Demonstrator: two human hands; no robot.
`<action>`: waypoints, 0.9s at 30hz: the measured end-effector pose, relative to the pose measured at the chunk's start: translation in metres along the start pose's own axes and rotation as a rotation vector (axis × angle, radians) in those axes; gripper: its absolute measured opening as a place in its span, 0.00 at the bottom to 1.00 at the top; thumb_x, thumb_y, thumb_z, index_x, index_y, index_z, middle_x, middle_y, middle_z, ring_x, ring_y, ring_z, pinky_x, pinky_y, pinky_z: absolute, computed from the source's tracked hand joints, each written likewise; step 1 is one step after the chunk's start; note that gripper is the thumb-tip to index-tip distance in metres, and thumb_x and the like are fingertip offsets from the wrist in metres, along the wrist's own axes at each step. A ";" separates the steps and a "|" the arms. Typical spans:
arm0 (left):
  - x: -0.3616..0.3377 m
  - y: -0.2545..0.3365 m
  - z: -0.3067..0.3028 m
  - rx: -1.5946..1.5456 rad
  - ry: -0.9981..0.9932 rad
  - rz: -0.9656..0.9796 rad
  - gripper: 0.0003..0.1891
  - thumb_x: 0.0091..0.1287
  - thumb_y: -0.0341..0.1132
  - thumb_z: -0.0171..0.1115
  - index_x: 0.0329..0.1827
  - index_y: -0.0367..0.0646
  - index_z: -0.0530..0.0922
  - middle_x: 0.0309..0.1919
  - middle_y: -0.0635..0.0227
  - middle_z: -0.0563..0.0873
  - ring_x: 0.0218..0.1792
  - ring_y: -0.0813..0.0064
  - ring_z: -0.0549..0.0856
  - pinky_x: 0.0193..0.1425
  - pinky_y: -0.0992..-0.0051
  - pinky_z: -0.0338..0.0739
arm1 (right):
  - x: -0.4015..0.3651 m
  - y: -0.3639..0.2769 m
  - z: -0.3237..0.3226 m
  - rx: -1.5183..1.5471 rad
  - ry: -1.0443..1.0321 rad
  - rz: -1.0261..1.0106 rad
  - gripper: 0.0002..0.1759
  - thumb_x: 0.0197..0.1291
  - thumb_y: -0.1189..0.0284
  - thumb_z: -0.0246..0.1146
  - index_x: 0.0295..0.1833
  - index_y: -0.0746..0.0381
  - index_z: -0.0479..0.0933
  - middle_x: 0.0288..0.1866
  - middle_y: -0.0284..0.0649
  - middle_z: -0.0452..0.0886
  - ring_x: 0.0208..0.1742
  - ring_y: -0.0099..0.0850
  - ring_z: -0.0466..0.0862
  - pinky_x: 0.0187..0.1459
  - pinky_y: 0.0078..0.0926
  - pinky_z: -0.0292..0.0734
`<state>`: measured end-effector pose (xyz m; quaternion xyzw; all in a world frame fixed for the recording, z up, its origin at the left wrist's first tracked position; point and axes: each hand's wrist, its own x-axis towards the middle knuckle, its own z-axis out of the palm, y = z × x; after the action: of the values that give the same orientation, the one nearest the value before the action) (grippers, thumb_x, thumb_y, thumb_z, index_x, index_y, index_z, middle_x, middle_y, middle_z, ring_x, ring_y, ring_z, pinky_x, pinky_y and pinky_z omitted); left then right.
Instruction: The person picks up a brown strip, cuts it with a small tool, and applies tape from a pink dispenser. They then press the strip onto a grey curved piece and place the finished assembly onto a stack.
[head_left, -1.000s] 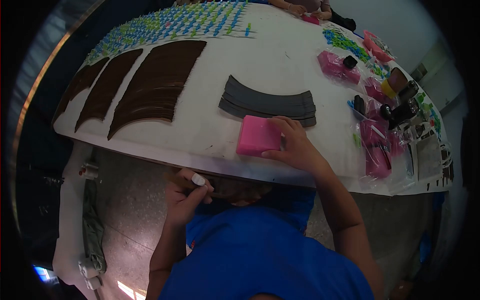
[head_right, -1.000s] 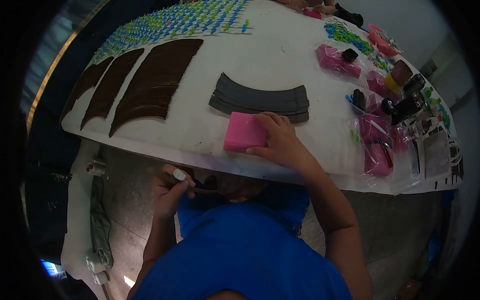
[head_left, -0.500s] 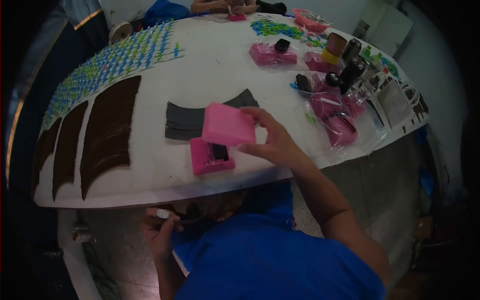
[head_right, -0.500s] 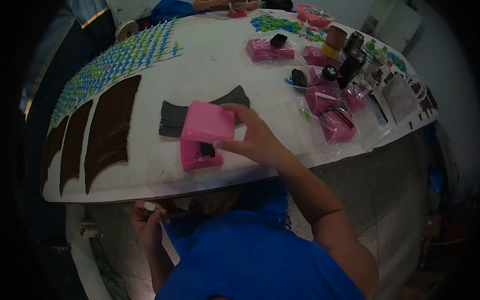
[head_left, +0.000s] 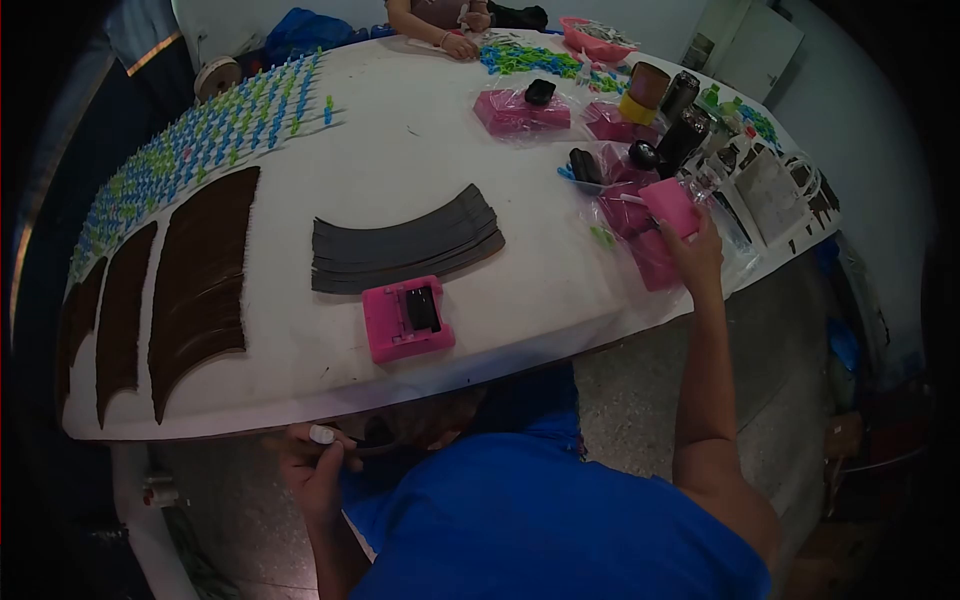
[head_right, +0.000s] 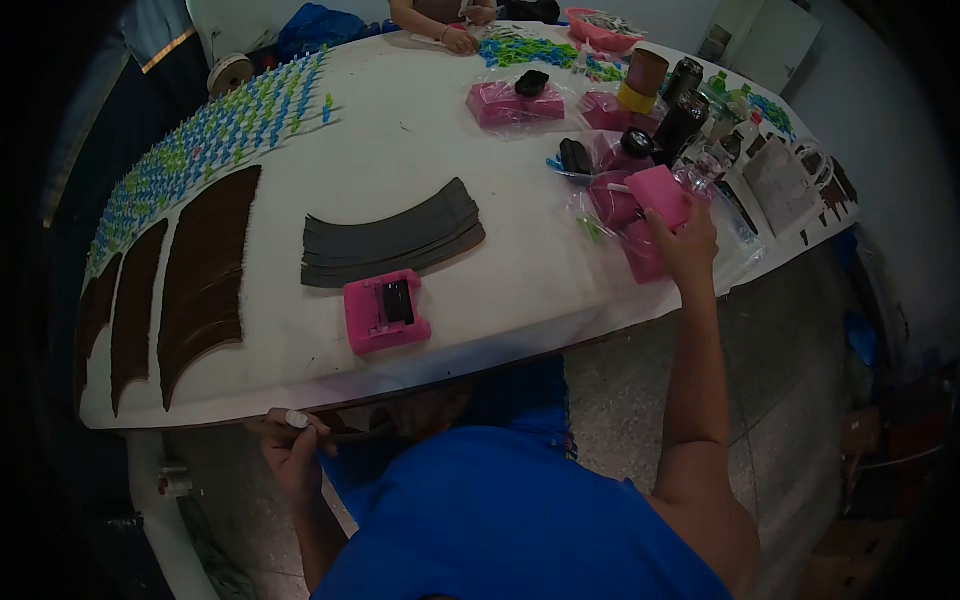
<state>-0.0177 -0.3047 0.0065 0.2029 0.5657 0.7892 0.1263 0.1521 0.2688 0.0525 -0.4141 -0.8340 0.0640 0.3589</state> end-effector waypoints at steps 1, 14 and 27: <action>0.000 0.001 0.001 0.006 0.002 -0.013 0.08 0.70 0.20 0.62 0.48 0.40 0.75 0.36 0.56 0.88 0.26 0.73 0.86 0.34 0.76 0.82 | -0.001 0.000 -0.001 0.002 0.000 0.000 0.42 0.60 0.47 0.76 0.69 0.67 0.76 0.62 0.57 0.84 0.60 0.49 0.86 0.61 0.43 0.79; -0.001 0.006 0.006 0.015 -0.051 0.013 0.08 0.71 0.21 0.61 0.49 0.40 0.75 0.37 0.54 0.88 0.27 0.72 0.86 0.34 0.75 0.82 | -0.007 -0.028 0.021 -0.307 0.004 0.123 0.46 0.61 0.36 0.70 0.72 0.59 0.75 0.70 0.50 0.79 0.73 0.55 0.75 0.72 0.59 0.65; 0.041 0.034 0.051 -0.343 -0.130 0.138 0.08 0.78 0.26 0.57 0.55 0.40 0.70 0.41 0.50 0.86 0.30 0.63 0.89 0.36 0.67 0.89 | -0.136 -0.219 -0.006 0.898 -1.528 -0.637 0.21 0.75 0.60 0.67 0.64 0.62 0.79 0.55 0.49 0.86 0.57 0.46 0.86 0.61 0.38 0.79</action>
<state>-0.0299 -0.2554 0.0596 0.2674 0.3984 0.8660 0.1409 0.0690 0.0253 0.0709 0.1648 -0.8147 0.5327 -0.1589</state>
